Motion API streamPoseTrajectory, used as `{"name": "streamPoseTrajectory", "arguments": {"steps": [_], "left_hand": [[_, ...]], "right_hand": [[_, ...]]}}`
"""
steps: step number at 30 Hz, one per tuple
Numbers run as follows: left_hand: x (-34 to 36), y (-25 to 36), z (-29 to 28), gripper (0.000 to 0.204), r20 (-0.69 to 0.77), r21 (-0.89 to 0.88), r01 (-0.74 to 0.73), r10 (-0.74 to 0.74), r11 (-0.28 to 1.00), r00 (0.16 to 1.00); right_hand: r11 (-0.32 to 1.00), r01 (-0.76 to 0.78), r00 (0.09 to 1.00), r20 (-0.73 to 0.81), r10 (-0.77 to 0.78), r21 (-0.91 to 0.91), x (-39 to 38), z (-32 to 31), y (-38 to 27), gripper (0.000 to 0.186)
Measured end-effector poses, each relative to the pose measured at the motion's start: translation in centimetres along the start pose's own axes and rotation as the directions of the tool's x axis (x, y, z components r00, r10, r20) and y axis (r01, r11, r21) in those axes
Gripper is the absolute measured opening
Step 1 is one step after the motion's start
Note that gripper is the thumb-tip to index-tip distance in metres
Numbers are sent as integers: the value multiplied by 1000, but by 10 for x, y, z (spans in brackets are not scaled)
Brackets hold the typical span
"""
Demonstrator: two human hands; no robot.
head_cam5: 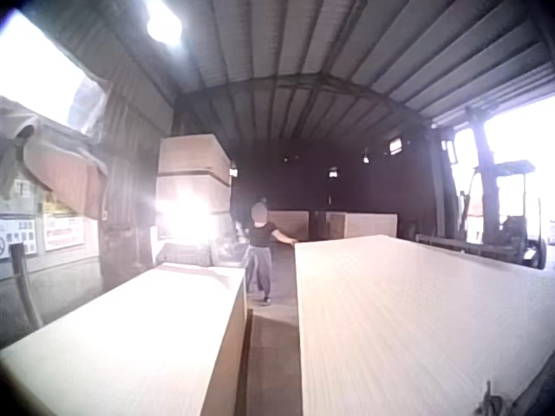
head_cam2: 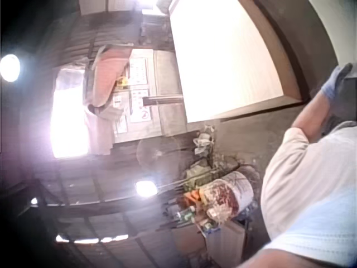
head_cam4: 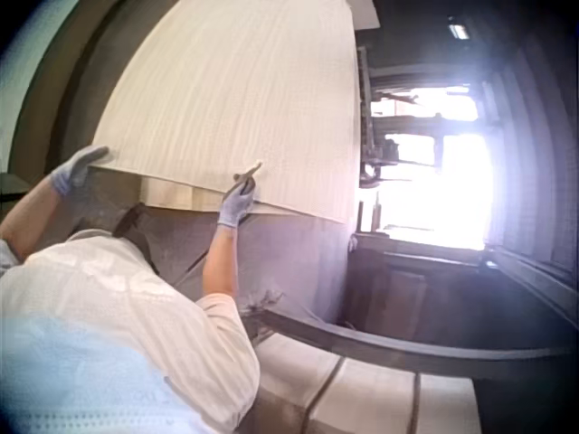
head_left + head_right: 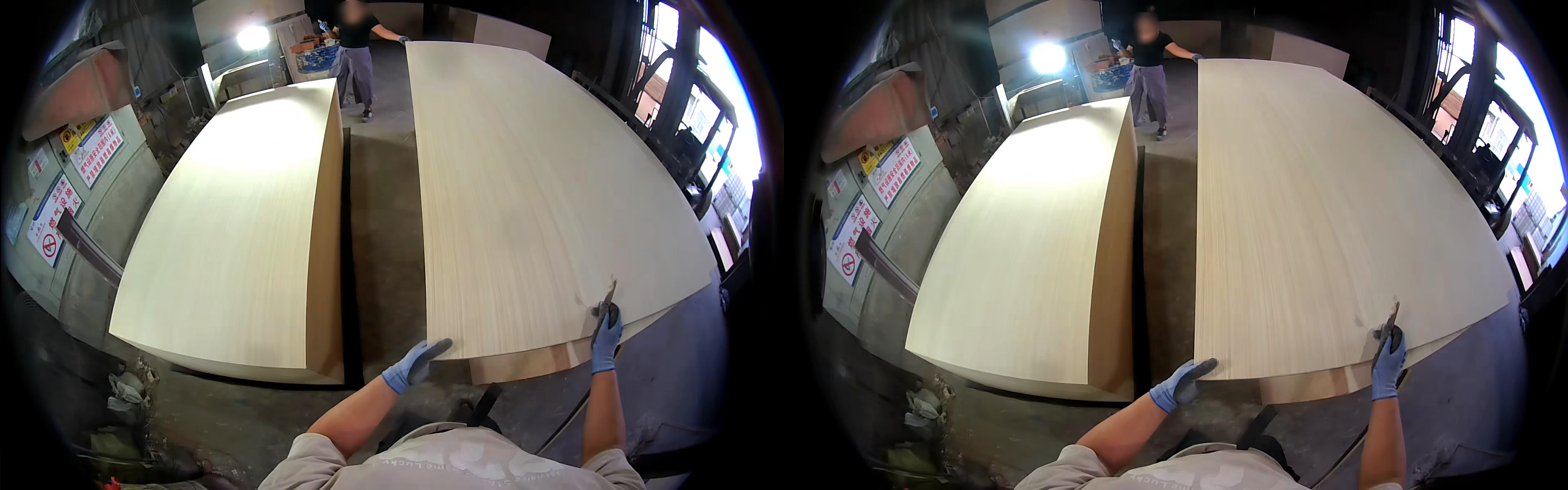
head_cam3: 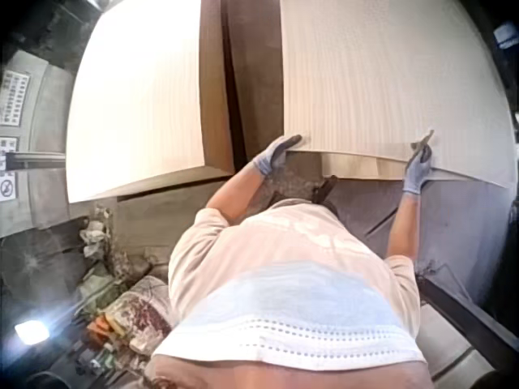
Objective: The person scrapes the edges of large wooden panels with a scraper, handles thin wooden strips, and shifts the panels across support stands.
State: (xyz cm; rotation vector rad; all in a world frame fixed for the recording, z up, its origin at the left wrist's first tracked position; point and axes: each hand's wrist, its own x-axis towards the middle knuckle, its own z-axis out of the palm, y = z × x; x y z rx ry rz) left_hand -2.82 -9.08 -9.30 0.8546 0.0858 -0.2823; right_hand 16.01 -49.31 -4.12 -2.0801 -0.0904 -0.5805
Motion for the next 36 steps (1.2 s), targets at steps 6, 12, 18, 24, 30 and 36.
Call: {"name": "streamPoseTrajectory", "arguments": {"steps": [6, 12, 18, 24, 30, 36], "left_hand": [[7, -13, 21, 43, 8, 115, 114, -116, 987, 993], [20, -58, 46, 27, 102, 17, 171, -172, 985, 980], [-72, -35, 12, 32, -263, -186, 70, -118, 980, 958], [-189, 10, -104, 56, -392, 67, 193, -152, 979, 907], [-198, 78, -67, 72, -702, 700, 486, 375, 523, 606], [-134, 69, -58, 70, -823, 358, 822, 565, 443, 54]], "right_hand": [[993, -100, 984, -141, 108, 60, 18, 6, 27, 21], [965, -84, 976, -175, 130, 248, 47, -17, 35, 22], [981, 1, 990, -140, 26, 193, 21, -27, 40, 19], [978, -42, 939, -326, 109, 205, 123, -126, 145, 24], [987, -62, 876, -466, 125, 149, 134, -138, 176, 29], [955, 39, 919, -385, 81, 295, 125, -120, 157, 26]]}}
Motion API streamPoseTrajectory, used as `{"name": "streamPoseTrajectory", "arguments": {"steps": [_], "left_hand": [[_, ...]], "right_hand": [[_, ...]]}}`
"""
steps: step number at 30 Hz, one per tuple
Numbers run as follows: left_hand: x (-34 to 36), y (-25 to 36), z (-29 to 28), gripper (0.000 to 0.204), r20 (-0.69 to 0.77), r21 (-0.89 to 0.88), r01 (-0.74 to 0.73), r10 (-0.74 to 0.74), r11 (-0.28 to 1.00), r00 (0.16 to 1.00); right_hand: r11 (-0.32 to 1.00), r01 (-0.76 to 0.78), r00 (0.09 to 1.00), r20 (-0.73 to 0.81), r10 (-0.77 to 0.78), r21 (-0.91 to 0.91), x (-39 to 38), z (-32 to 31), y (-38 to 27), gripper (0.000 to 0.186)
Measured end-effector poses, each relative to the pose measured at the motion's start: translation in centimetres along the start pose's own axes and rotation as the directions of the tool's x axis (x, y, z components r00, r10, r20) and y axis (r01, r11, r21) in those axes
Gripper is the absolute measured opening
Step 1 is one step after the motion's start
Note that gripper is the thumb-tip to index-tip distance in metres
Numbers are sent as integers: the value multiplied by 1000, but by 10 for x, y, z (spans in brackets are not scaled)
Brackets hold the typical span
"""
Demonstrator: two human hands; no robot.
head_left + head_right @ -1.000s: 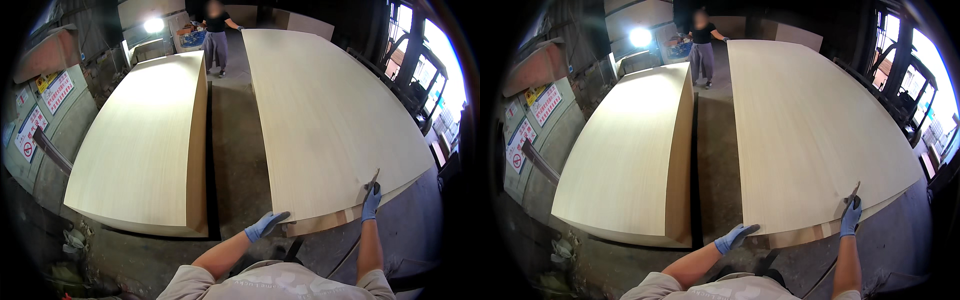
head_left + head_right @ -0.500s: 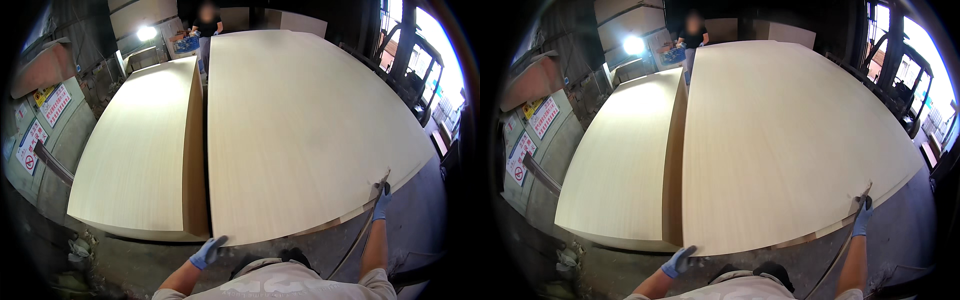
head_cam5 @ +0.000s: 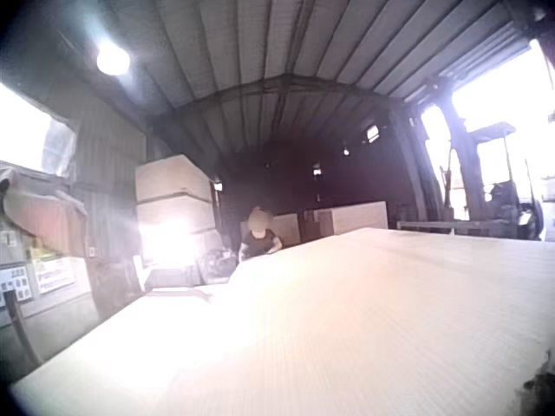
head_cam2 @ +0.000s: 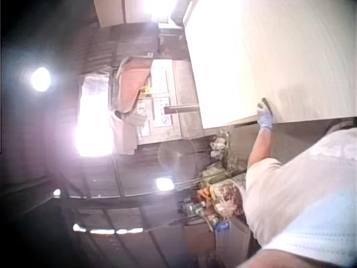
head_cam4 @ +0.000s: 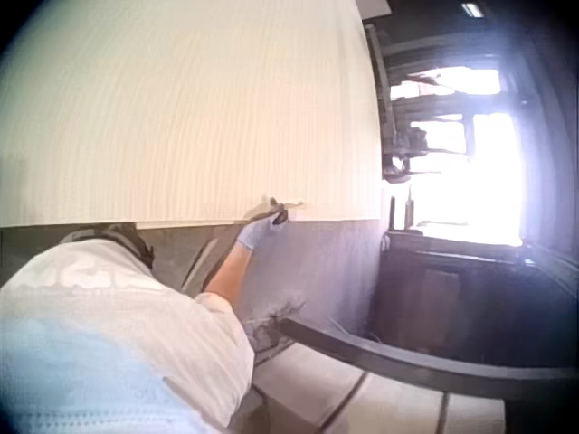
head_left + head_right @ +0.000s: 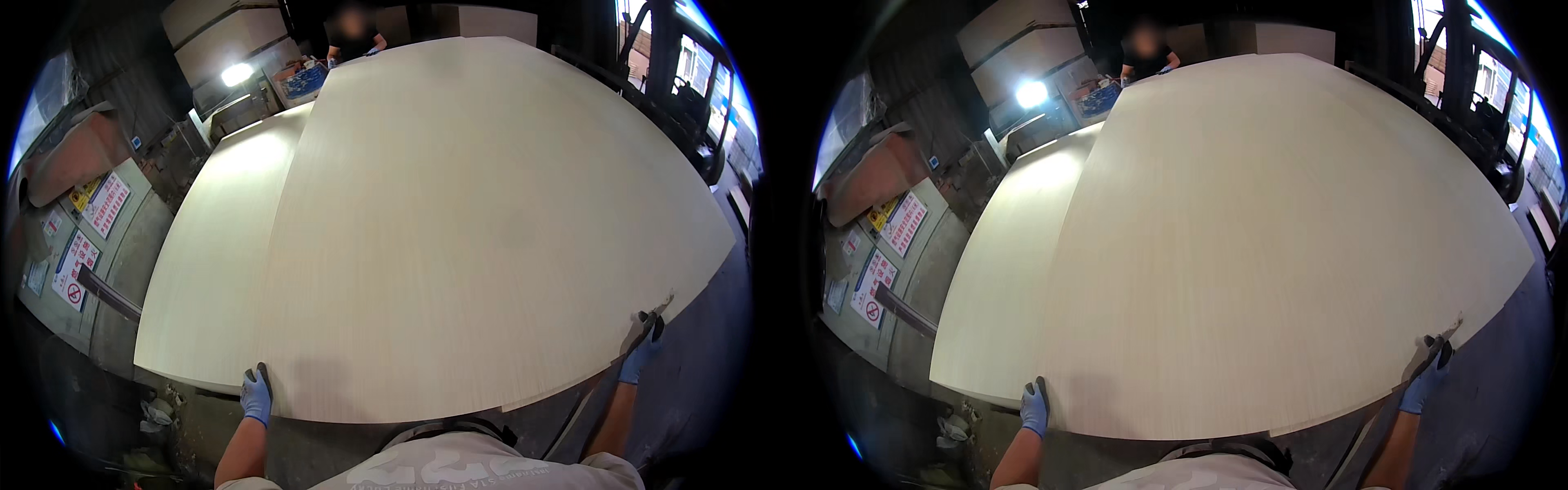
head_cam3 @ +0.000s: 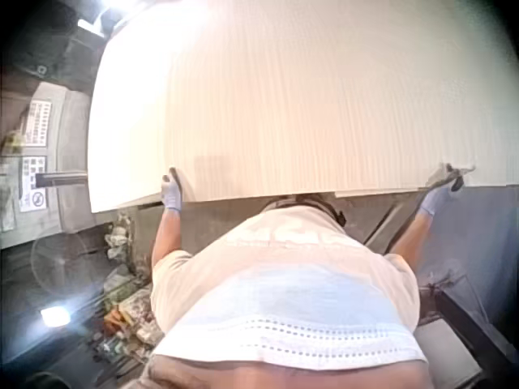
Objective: The person scrapes the edges of large wooden panels with a scraper, handles thin wooden strips, and shifts the panels across support stands.
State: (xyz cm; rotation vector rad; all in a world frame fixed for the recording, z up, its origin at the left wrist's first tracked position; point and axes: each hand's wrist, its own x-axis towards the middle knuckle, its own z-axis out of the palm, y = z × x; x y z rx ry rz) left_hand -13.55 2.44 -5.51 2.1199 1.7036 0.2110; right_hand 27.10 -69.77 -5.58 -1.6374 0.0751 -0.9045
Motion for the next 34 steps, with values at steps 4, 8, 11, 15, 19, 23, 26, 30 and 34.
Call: {"name": "streamPoseTrajectory", "arguments": {"steps": [4, 8, 11, 15, 19, 23, 26, 30, 34], "left_hand": [[-7, 14, -9, 62, -49, 116, -35, 41, 993, 998], [4, 5, -1, 60, -37, 62, 20, -18, 998, 999], [13, -20, 3, 58, -148, 147, -27, 49, 989, 988], [15, -20, 0, 58, -98, 45, 29, -24, 999, 995], [6, -2, 5, 57, -126, 78, 33, -23, 996, 992], [12, -15, 5, 57, -154, 97, 20, -5, 995, 988], [12, -18, 2, 57, -141, 73, 20, -9, 997, 990], [4, 1, 1, 56, -134, 35, 11, -7, 999, 991], [5, -7, -4, 57, -125, 95, 39, -27, 995, 992]], "right_hand": [[999, -46, 999, 1, 46, 17, 34, -18, 6, 26], [994, -97, 995, -26, 98, 48, 59, -33, 16, 28], [987, -154, 984, -77, 158, 53, 45, -19, -5, 28], [949, -166, 961, -172, 217, 269, 43, -1, -25, 26], [964, -152, 968, -166, 190, 218, 49, -13, -12, 26], [986, -99, 983, -142, 118, 137, 47, -13, -18, 24], [990, -77, 989, -115, 92, 121, 46, -10, -20, 26], [970, 41, 998, -28, -49, -238, 52, -26, 3, 27], [963, -245, 967, -95, 235, -109, 53, -7, -16, 25]]}}
